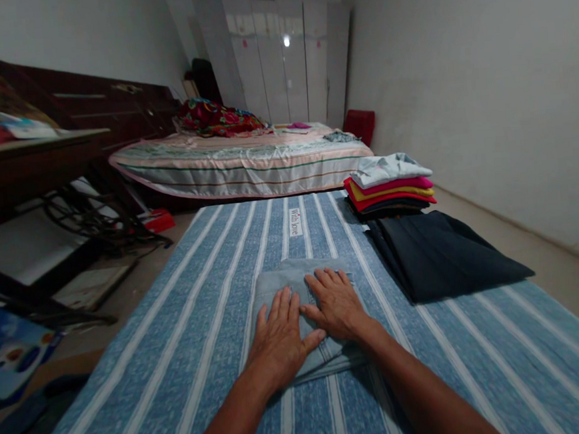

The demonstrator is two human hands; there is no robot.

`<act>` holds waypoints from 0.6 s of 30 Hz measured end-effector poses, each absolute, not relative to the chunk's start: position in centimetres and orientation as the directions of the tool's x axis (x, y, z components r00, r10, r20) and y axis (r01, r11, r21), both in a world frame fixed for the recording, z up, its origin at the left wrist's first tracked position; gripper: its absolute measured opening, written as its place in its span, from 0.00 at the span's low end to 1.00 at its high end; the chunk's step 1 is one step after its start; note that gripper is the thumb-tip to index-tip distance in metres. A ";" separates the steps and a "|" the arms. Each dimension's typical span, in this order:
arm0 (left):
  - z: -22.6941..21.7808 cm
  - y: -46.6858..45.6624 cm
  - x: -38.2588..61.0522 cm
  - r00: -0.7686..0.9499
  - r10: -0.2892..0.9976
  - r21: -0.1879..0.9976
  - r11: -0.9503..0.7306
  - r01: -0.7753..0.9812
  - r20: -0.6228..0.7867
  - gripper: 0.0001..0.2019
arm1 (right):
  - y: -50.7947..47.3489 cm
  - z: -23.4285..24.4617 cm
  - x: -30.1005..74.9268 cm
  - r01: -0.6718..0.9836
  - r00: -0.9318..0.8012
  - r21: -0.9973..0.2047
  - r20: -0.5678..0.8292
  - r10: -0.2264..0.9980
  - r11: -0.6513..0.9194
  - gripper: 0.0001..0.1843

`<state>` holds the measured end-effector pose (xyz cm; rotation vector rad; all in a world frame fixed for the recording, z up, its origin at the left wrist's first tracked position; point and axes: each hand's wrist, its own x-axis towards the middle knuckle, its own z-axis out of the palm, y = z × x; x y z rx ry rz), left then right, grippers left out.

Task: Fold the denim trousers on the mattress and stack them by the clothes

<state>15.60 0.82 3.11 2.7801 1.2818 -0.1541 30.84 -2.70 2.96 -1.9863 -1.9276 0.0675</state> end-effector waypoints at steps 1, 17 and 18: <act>3.0 0.9 15.6 0.647 0.753 0.025 -0.649 0.760 -0.118 0.43 | -2.7 2.9 30.8 0.956 0.063 -0.293 0.221 0.973 0.005 0.31; 3.2 0.7 15.6 0.644 0.759 0.058 -0.641 0.765 -0.096 0.42 | -2.8 2.9 30.9 0.959 0.066 -0.282 0.213 0.975 -0.003 0.31; 3.2 0.6 15.6 0.644 0.758 0.063 -0.641 0.765 -0.100 0.42 | -2.8 2.8 30.9 0.960 0.065 -0.279 0.214 0.975 -0.003 0.31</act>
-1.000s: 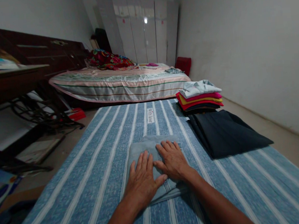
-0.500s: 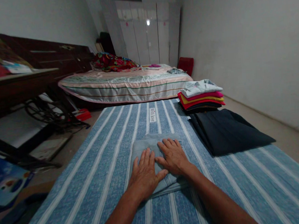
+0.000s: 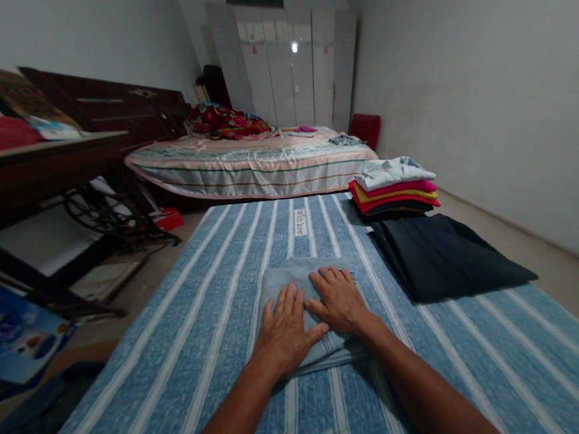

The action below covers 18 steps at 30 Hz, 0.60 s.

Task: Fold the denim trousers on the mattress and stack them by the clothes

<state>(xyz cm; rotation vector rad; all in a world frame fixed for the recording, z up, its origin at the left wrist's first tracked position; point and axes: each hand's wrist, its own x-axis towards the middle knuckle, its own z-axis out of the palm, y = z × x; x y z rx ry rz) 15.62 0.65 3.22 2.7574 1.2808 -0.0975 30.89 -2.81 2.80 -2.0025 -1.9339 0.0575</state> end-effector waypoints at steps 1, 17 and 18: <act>3.3 0.6 15.6 0.645 0.757 0.068 -0.642 0.764 -0.102 0.42 | -2.8 2.7 30.9 0.961 0.064 -0.276 0.215 0.975 -0.002 0.31; 3.6 0.0 15.6 0.647 0.755 0.139 -0.634 0.761 -0.102 0.43 | -2.8 2.1 31.0 0.970 0.054 -0.245 0.217 0.975 0.001 0.32; 3.6 -0.1 15.6 0.646 0.757 0.142 -0.631 0.763 -0.102 0.43 | -2.8 2.1 31.0 0.970 0.056 -0.242 0.217 0.975 -0.001 0.32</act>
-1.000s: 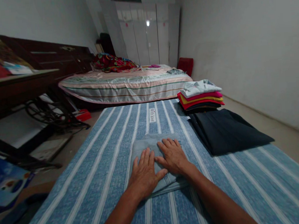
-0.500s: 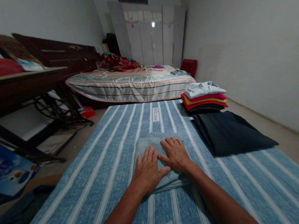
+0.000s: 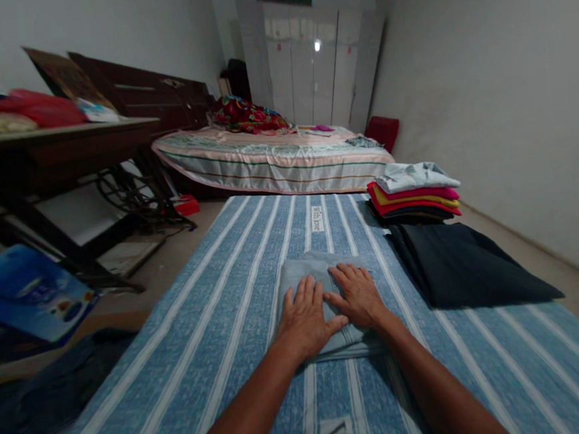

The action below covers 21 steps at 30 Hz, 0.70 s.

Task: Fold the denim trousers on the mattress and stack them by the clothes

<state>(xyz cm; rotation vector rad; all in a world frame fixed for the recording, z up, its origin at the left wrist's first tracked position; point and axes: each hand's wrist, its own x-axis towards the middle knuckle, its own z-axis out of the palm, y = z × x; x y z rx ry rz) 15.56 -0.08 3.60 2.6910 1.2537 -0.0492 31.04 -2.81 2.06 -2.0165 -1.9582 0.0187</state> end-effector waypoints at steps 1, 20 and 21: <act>3.6 -0.1 15.6 0.646 0.757 0.145 -0.631 0.762 -0.102 0.43 | -2.8 2.1 31.0 0.971 0.059 -0.240 0.217 0.974 -0.006 0.32; 3.2 -0.1 15.4 0.661 0.748 0.208 -0.637 0.742 -0.067 0.45 | -2.6 1.3 31.4 0.981 0.036 -0.194 0.228 0.973 0.010 0.31; 3.2 -0.1 15.4 0.660 0.749 0.209 -0.636 0.743 -0.064 0.45 | -2.6 1.4 31.4 0.981 0.038 -0.195 0.229 0.973 0.008 0.31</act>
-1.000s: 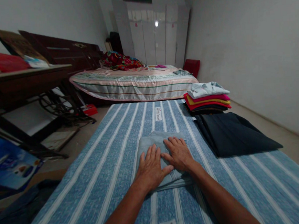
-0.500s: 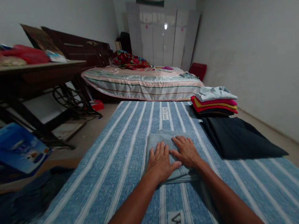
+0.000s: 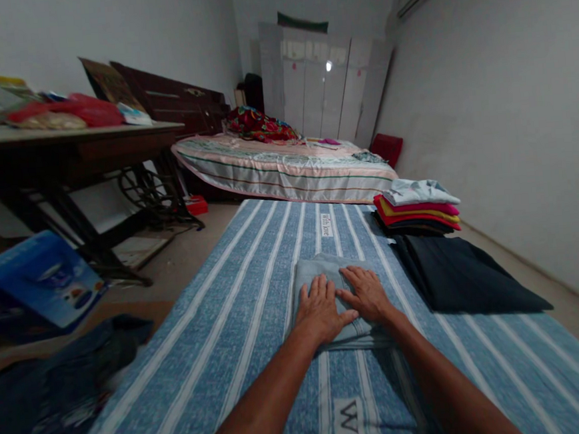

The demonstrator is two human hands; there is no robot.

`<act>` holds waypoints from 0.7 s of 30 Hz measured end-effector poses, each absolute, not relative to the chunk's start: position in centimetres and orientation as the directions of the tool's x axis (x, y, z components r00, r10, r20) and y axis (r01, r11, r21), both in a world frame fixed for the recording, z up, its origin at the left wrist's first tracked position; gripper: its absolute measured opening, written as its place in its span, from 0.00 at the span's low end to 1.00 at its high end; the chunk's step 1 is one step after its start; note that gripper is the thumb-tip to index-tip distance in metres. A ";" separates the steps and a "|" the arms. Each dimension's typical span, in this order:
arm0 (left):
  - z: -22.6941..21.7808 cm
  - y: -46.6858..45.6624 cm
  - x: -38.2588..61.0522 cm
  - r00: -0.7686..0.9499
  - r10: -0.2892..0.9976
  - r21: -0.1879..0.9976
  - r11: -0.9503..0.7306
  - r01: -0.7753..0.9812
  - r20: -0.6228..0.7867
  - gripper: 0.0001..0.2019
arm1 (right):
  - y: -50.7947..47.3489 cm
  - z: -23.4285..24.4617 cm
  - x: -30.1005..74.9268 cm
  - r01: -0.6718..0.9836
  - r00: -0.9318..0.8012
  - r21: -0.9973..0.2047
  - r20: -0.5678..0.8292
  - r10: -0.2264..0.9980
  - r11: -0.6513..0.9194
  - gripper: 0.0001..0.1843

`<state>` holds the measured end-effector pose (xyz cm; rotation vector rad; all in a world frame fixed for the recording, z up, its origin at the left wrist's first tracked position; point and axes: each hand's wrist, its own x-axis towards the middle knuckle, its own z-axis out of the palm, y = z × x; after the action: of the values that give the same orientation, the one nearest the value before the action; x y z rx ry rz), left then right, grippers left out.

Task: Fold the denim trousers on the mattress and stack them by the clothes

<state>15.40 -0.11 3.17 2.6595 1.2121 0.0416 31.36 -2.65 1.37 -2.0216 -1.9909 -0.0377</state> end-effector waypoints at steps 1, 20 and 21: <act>3.2 -0.1 15.4 0.658 0.750 0.209 -0.636 0.743 -0.058 0.45 | -2.6 1.4 31.4 0.980 0.038 -0.198 0.231 0.972 0.008 0.31; 3.0 0.1 15.5 0.655 0.755 0.183 -0.638 0.748 -0.046 0.45 | -2.6 1.7 31.4 0.970 0.035 -0.240 0.240 0.970 0.025 0.30; 3.1 0.1 15.5 0.655 0.754 0.180 -0.638 0.748 -0.047 0.45 | -2.6 1.6 31.4 0.969 0.037 -0.244 0.242 0.970 0.024 0.31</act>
<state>15.54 0.10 3.06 2.6874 1.2326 0.0480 31.42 -2.56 1.62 -1.9798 -1.9669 0.0008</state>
